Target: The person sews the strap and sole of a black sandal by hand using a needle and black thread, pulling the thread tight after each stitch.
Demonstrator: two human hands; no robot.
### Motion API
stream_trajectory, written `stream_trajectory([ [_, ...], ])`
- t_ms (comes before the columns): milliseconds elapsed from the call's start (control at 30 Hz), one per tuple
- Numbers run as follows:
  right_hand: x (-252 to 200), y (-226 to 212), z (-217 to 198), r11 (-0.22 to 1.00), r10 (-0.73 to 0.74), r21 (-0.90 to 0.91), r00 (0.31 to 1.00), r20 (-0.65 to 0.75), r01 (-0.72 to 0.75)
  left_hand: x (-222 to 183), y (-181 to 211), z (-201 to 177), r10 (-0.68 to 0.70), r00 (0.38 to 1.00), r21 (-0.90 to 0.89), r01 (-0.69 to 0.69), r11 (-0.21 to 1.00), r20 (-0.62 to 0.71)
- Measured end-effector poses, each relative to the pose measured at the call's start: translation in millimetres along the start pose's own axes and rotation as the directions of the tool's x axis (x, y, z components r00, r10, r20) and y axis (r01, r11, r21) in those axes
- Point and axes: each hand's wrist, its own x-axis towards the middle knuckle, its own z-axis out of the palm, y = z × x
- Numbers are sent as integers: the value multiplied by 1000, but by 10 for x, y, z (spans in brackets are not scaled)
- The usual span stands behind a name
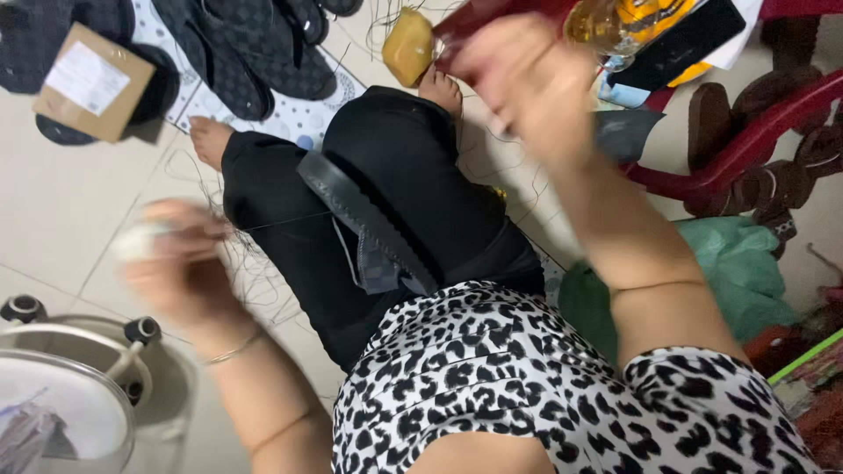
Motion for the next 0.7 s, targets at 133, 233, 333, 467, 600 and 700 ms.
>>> stream_trajectory([
  [133, -971, 1181, -1779, 789, 450, 201, 324, -832, -580, -240, 383, 274, 812, 551, 978, 172, 114, -191],
  [233, -1932, 1773, -2745, 733, 282, 188, 41, -959, -653, -464, 301, 175, 894, 427, 922, 385, -42, -138],
  [333, -2799, 2455, -3393, 541, 83, -14, 70, -994, -841, -416, -20, 188, 861, 445, 934, 346, 89, -247],
  [467, -3126, 3099, -3609, 70, -81, -226, 220, -972, -972, -224, -299, 125, 837, 475, 927, 363, 97, -273],
  [600, -2881, 3069, -3400, 55, -52, -292, 289, -956, -955, -202, -367, 223, 824, 531, 930, 368, -15, -197],
  [700, -2729, 2904, -3230, 54, 7, -176, 177, -984, -983, -180, -421, 342, 813, 555, 917, 393, -68, -177],
])
